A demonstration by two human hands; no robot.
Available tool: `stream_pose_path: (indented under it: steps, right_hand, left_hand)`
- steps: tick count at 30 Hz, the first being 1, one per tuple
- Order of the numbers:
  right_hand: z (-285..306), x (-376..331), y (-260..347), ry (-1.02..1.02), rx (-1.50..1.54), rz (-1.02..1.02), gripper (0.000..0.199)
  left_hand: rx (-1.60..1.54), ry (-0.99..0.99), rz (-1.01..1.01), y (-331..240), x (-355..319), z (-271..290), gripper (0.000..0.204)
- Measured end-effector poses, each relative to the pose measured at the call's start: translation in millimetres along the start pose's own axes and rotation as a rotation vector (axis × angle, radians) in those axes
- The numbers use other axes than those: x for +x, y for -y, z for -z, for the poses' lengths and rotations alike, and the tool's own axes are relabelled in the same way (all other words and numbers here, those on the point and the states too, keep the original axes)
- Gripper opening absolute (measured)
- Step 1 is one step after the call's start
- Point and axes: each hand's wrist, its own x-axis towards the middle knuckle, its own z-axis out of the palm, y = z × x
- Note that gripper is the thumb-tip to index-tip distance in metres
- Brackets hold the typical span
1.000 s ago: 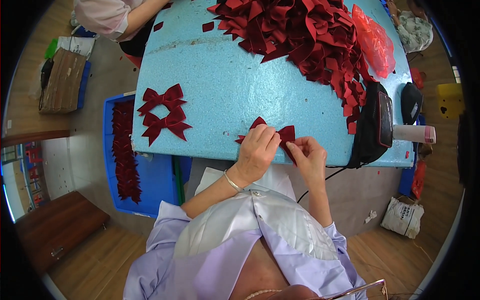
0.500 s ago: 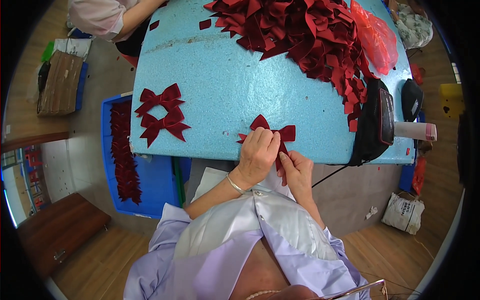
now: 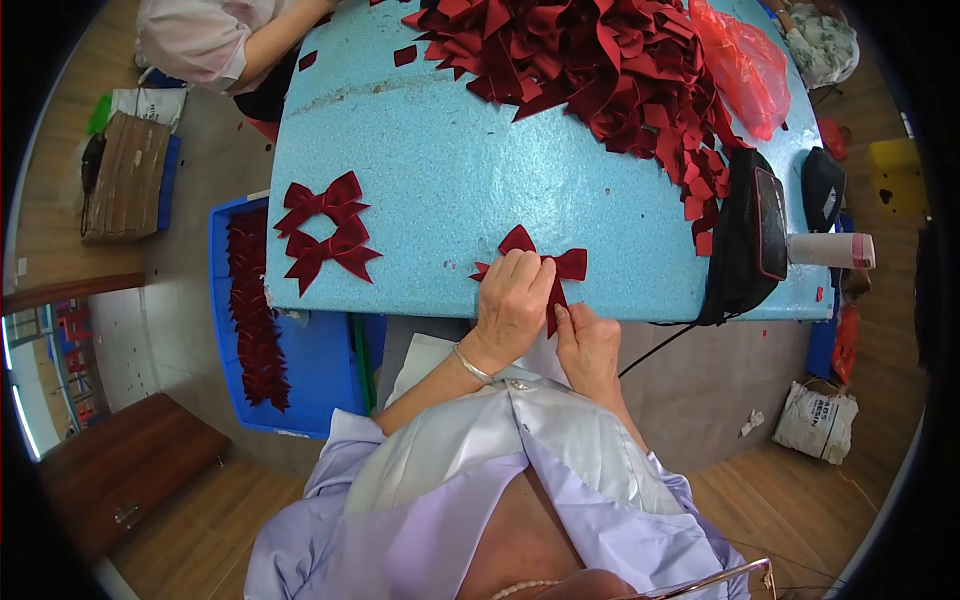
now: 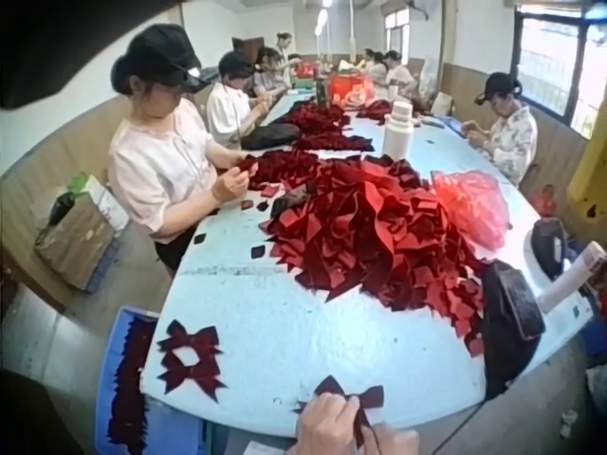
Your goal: Folding and assembling red fabric strips to create decorative bows.
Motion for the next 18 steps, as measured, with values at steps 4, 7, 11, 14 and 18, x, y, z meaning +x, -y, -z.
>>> stream_pose_path:
  steps: [4, 7, 11, 14, 18]
  right_hand:
    - [12, 5, -4, 0.087, -0.087, 0.12, 0.03]
    - [31, 16, -14, 0.123, 0.0, 0.082, 0.028]
    - [40, 41, -13, 0.069, 0.196, -0.065, 0.024]
    - [32, 55, -6, 0.021, 0.227, -0.037, 0.022]
    - [23, 66, -3, 0.045, 0.133, 0.04, 0.018]
  left_hand:
    - [0.017, -0.047, -0.032, -3, -3, 5, 0.024]
    - [0.05, -0.016, -0.068, -5, -6, 7, 0.03]
    - [0.089, -0.045, -0.108, -6, -8, 8, 0.03]
    - [0.104, -0.048, -0.122, -3, -11, 3, 0.03]
    - [0.033, -0.017, -0.088, -1, -11, 9, 0.031]
